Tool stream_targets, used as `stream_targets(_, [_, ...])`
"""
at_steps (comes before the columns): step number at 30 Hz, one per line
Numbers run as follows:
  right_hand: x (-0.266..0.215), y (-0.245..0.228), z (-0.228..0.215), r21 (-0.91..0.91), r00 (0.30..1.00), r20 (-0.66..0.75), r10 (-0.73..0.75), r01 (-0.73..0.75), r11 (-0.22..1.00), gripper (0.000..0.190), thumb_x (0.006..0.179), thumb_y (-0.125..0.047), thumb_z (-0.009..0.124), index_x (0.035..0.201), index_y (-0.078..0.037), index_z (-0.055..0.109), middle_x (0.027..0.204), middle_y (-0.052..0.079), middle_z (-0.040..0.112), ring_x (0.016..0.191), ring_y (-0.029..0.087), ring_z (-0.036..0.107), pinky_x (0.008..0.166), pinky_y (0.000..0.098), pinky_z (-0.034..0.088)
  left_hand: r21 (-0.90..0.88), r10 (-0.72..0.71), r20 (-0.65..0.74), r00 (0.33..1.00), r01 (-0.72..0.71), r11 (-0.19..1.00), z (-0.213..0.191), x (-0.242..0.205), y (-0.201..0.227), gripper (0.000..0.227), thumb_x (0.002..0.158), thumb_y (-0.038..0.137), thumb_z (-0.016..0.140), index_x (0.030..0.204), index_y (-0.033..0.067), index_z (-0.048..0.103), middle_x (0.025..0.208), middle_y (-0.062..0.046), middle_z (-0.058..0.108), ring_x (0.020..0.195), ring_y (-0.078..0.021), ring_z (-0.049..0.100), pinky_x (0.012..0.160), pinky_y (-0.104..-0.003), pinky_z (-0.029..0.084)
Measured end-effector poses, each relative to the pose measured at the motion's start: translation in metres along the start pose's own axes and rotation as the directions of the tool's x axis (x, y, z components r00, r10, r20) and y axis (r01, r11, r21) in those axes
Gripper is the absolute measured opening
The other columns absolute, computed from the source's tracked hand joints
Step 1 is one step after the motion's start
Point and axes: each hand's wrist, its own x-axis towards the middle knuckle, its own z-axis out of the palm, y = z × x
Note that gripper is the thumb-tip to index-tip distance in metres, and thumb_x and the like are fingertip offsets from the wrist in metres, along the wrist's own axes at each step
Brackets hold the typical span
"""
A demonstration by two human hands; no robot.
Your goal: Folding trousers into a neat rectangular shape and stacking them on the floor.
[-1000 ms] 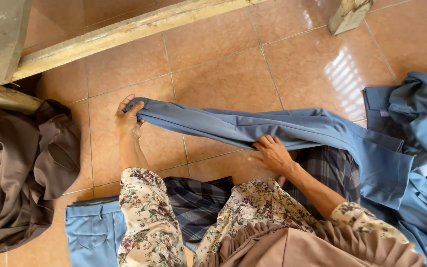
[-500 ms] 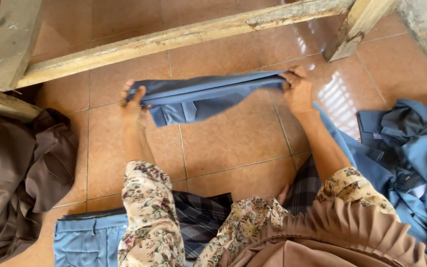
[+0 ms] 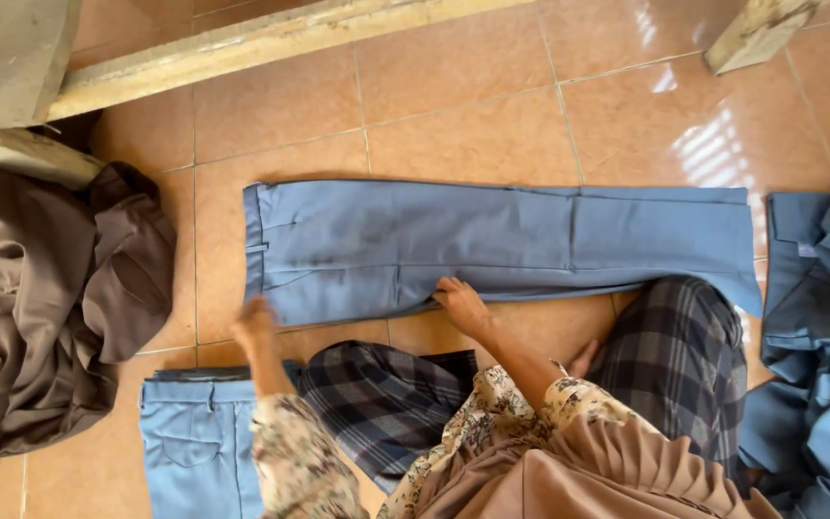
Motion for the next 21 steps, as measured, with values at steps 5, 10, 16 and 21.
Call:
stream_targets(5, [0.031, -0.019, -0.055, 0.034, 0.996, -0.091, 0.026, -0.023, 0.999, 0.022, 0.099, -0.018, 0.054, 0.088, -0.017, 0.073, 0.096, -0.005, 0.056, 0.087, 0.017, 0.058, 0.068, 0.0289, 0.047, 0.988, -0.798, -0.031, 0.602, 0.139, 0.067, 0.043, -0.254, -0.054, 0.113, 0.085, 0.090, 0.044, 0.131, -0.0118, 0.061, 0.125, -0.042, 0.060, 0.112, -0.0497, 0.065, 0.091, -0.053, 0.057])
stream_targets(10, [0.014, -0.018, -0.059, -0.036, 0.992, -0.128, -0.009, 0.005, 0.999, 0.016, 0.096, -0.017, 0.056, 0.092, -0.018, 0.071, 0.098, -0.004, 0.057, 0.089, 0.019, 0.059, 0.068, 0.0333, 0.047, 0.635, -0.821, -0.128, 0.556, 0.682, 0.363, 0.017, -0.230, -0.193, 0.104, 0.088, 0.079, 0.052, 0.153, -0.0016, 0.038, 0.150, -0.032, 0.044, 0.141, -0.0449, 0.043, 0.117, -0.057, 0.037])
stream_targets(16, [-0.019, 0.023, -0.049, -0.289, 0.991, -0.133, -0.034, -0.006, 0.957, 0.010, 0.091, -0.016, 0.061, 0.096, -0.023, 0.067, 0.092, -0.001, 0.052, 0.088, 0.022, 0.055, 0.068, 0.0363, 0.046, 0.386, -0.790, 0.029, 0.612, 0.723, 0.573, -0.038, -0.133, -0.190, 0.085, 0.100, 0.062, 0.052, 0.161, 0.0108, 0.023, 0.164, -0.024, 0.025, 0.152, -0.0425, 0.023, 0.122, -0.068, 0.013])
stream_targets(21, [-0.053, 0.046, -0.060, -0.359, 0.996, -0.084, 0.005, -0.035, 0.933, 0.011, 0.089, -0.018, 0.063, 0.098, -0.024, 0.067, 0.092, -0.001, 0.052, 0.089, 0.023, 0.054, 0.068, 0.0371, 0.045, 0.171, -0.704, 0.159, 0.693, 0.682, 0.711, -0.054, -0.038, -0.108, 0.075, 0.102, 0.056, 0.055, 0.157, 0.0096, 0.034, 0.159, -0.021, 0.039, 0.146, -0.0444, 0.037, 0.120, -0.068, 0.025])
